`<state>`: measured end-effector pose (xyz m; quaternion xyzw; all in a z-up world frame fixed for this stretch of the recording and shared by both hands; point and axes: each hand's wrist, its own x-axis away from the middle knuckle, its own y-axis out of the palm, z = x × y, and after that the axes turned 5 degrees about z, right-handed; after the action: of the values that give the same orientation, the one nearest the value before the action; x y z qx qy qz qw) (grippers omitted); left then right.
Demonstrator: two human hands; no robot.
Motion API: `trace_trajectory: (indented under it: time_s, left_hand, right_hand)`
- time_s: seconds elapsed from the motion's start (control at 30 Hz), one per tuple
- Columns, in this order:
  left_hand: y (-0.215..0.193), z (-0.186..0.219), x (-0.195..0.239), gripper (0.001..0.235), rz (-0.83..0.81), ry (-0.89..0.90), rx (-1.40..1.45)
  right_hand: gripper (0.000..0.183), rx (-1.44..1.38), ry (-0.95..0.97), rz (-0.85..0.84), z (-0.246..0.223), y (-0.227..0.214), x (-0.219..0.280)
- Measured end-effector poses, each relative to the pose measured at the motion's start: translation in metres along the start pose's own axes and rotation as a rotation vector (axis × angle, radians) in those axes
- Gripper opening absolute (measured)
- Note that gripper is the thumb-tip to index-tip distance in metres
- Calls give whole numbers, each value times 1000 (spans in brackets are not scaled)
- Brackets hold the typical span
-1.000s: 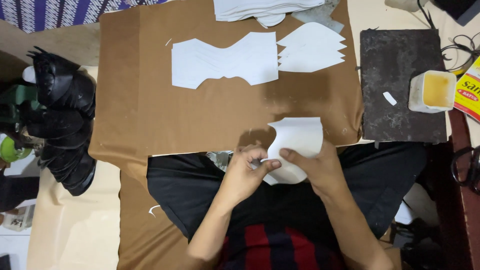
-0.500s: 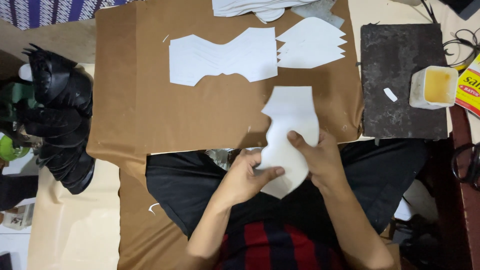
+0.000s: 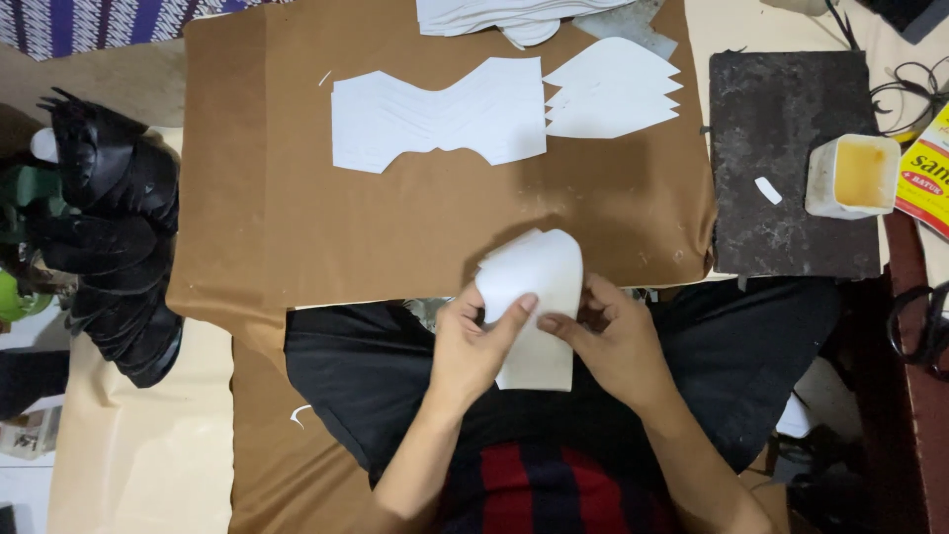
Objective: The person folds white paper cutouts in half by hand, aligning the edges carefully. They then place the folded pieces onto a stack on the table and repeat the process with additional cutouts.
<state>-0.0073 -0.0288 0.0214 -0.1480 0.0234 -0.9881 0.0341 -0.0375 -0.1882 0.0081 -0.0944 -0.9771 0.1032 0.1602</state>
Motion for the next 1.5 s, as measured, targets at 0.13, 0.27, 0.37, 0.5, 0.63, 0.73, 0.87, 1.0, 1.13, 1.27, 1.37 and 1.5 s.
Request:
trace_trajectory:
  time_s: [0.13, 0.27, 0.37, 0.5, 0.63, 0.73, 0.87, 1.0, 1.13, 1.27, 1.37, 1.5]
  left_hand:
    - [-7, 1, -13, 28, 75, 21, 79]
    - [-16, -31, -25, 20, 13, 37, 152]
    - [-26, -32, -31, 16, -134, 129, 138]
    - [-48, -16, -31, 10, -743, 303, 22]
    - [-52, -38, -60, 21, -872, 231, -175]
    - [-66, -89, -87, 29, -800, 59, -7]
    - [-45, -106, -76, 105, -657, -258, 1185]
    - [4, -94, -53, 79, -478, -544, 1347]
    - [22, -47, -70, 41, -94, -571, 1160]
    - [18, -48, -92, 37, -87, -637, 1142]
    - [14, -59, -121, 36, -88, -651, 1142]
    - [4, -65, -173, 33, -92, -623, 1186]
  right_hand:
    - [30, 83, -5, 12, 19, -3, -2]
    - [38, 63, -28, -3, 24, -2, -2]
    - [73, -83, -53, -201, 55, -7, -7]
    - [75, -578, 30, -341, 38, -7, -11]
    - [48, -1096, 154, -252, 12, -6, -15]
    - [35, -1001, 282, -102, 34, -12, -30]
    - [40, -1155, 270, -4, 21, -18, -39]
    - [34, -1370, 361, 110, 0, -3, -44]
    - [34, -1369, 455, 169, 18, 0, -56]
    - [32, -1380, 480, 177, 22, -12, -74]
    - [35, -1290, 494, 149, 24, -22, -93]
    - [34, -1012, 439, 65, 30, -33, -135]
